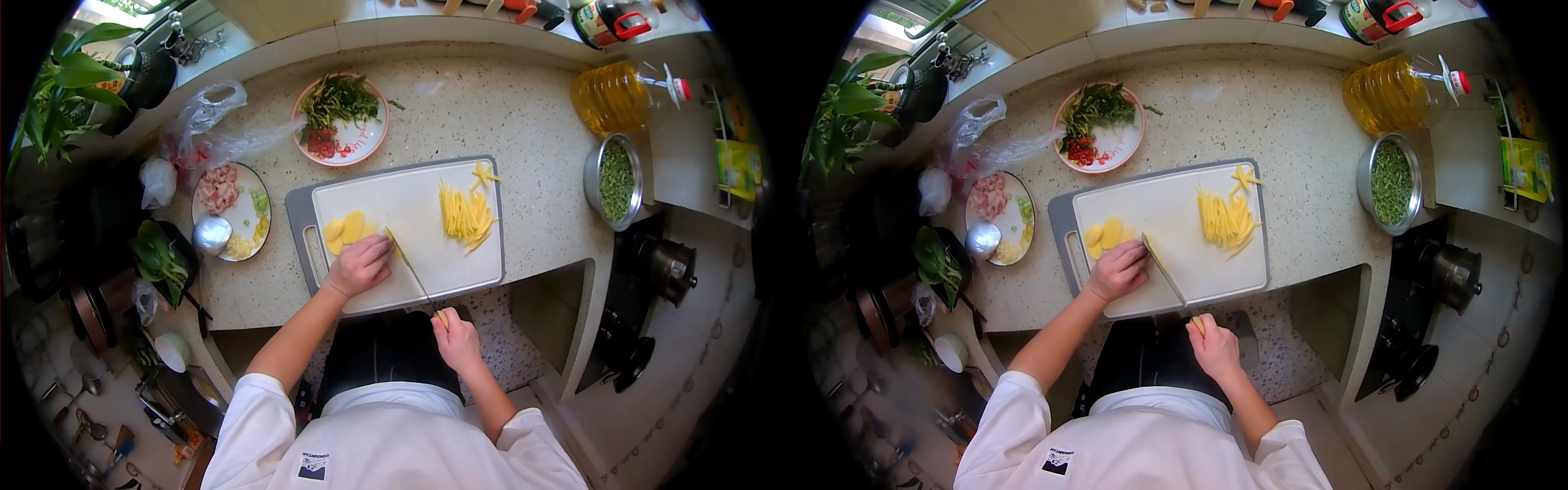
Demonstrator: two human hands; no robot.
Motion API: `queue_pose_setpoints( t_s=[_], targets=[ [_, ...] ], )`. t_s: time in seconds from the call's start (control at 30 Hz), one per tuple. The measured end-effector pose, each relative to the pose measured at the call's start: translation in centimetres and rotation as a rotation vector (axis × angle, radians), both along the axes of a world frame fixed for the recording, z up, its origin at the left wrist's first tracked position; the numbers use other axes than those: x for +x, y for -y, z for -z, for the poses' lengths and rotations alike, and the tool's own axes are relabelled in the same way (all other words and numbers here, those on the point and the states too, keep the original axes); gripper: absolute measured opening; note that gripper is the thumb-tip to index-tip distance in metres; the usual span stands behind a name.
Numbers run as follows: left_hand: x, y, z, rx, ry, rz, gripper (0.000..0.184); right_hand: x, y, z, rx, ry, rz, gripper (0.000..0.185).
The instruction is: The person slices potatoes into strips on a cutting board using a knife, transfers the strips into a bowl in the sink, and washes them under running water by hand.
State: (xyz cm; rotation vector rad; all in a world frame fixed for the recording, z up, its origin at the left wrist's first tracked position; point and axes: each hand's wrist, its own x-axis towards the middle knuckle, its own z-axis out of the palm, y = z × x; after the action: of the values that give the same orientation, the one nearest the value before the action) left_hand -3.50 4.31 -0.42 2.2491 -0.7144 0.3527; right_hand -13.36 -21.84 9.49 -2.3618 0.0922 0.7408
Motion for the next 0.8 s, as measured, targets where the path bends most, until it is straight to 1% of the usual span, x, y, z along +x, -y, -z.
queue_pose_setpoints(
  t_s=[0.2, 0.5, 0.8],
  targets=[
    [-0.2, -0.1, 0.0, 0.009, -0.021, -0.001, 0.033, 0.1, -0.1, -0.1, -0.011, -0.004, -0.007, 0.03],
    [-0.2, -0.1, 0.1, -0.003, -0.027, -0.005, 0.03, 0.1, -0.9, -0.3, -0.116, -0.007, -0.042, 0.032],
    [-0.2, 0.0, 0.4, 0.0, -0.022, -0.016, 0.025, -0.3, -2.0, -0.3, -0.208, 0.069, -0.072, 0.032]
  ],
)
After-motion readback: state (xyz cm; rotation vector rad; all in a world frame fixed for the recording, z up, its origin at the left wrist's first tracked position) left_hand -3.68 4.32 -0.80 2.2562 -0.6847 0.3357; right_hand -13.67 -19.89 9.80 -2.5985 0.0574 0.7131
